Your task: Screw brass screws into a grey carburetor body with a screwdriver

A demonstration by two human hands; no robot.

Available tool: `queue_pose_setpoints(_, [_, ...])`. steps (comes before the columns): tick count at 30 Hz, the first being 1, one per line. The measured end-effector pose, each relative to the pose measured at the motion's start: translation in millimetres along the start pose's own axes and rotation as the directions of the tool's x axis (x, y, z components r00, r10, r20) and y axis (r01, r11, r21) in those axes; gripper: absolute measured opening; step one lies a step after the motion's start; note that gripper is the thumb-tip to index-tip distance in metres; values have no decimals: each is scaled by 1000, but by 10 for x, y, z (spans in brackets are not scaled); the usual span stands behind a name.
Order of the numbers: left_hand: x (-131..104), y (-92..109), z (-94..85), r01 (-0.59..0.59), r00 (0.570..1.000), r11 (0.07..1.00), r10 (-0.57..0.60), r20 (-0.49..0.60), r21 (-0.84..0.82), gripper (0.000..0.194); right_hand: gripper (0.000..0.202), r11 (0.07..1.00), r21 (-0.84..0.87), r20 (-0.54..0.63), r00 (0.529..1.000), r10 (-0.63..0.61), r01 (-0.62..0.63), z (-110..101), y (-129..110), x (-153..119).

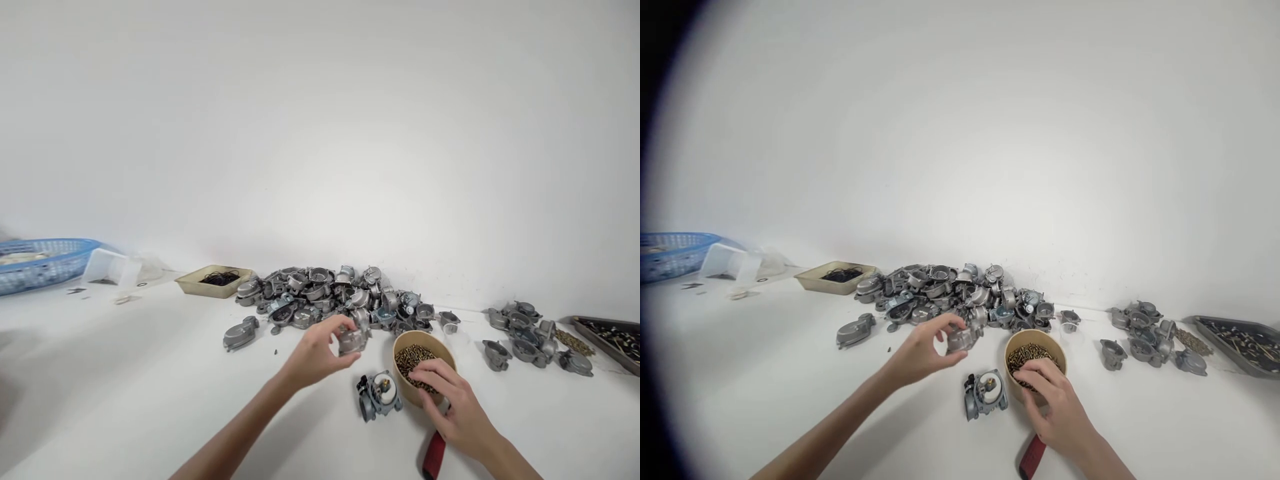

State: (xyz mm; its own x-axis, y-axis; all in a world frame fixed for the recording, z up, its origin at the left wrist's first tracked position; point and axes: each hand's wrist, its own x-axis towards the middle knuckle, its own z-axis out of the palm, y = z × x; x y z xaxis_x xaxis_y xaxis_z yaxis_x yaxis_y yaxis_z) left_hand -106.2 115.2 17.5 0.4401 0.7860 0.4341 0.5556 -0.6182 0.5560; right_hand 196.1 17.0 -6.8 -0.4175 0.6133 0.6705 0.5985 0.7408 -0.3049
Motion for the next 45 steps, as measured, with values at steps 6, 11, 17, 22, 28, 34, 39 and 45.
queue_pose_setpoints(6, [-164, 495, 323, -211, 976, 942, 188, -112, -260, 29, 29, 999, -17, 67, 997, -40, 41, 52, -96, -6])
queue_pose_setpoints(11, [-207, 527, 379, -213, 975, 945, 187, -123, -249, 34, 34, 990, -92, 173, 981, -94, 111, 145, -125, -2])
queue_pose_setpoints(17, [-198, 502, 399, -127, 989, 957, 102, -107, -261, 28, 36, 983, -101, 143, 980, -139, 155, 182, -149, 21])
queue_pose_setpoints(22, [-214, 528, 407, -67, 994, 959, 39, -104, -274, 29, 37, 981, -55, 116, 977, -179, 186, 178, -233, 24])
queue_pose_setpoints(28, [-248, 593, 518, -41, 992, 964, 7, -129, -262, 32, 35, 981, 8, 110, 975, -195, 195, 184, -278, 34])
queue_pose_setpoints(34, [-307, 648, 714, 71, 994, 964, -90, -62, -255, 33, 28, 981, 28, 119, 974, -195, 193, 145, -223, 19])
queue_pose_setpoints(39, [-342, 657, 706, 84, 996, 976, -86, -1, -201, 37, 23, 977, 50, 118, 970, -212, 208, 125, -193, 22])
queue_pose_setpoints(45, [-296, 512, 464, -31, 986, 988, 55, 157, -151, 58, 22, 996, 11, -54, 995, -84, 84, 3, 4, 12])
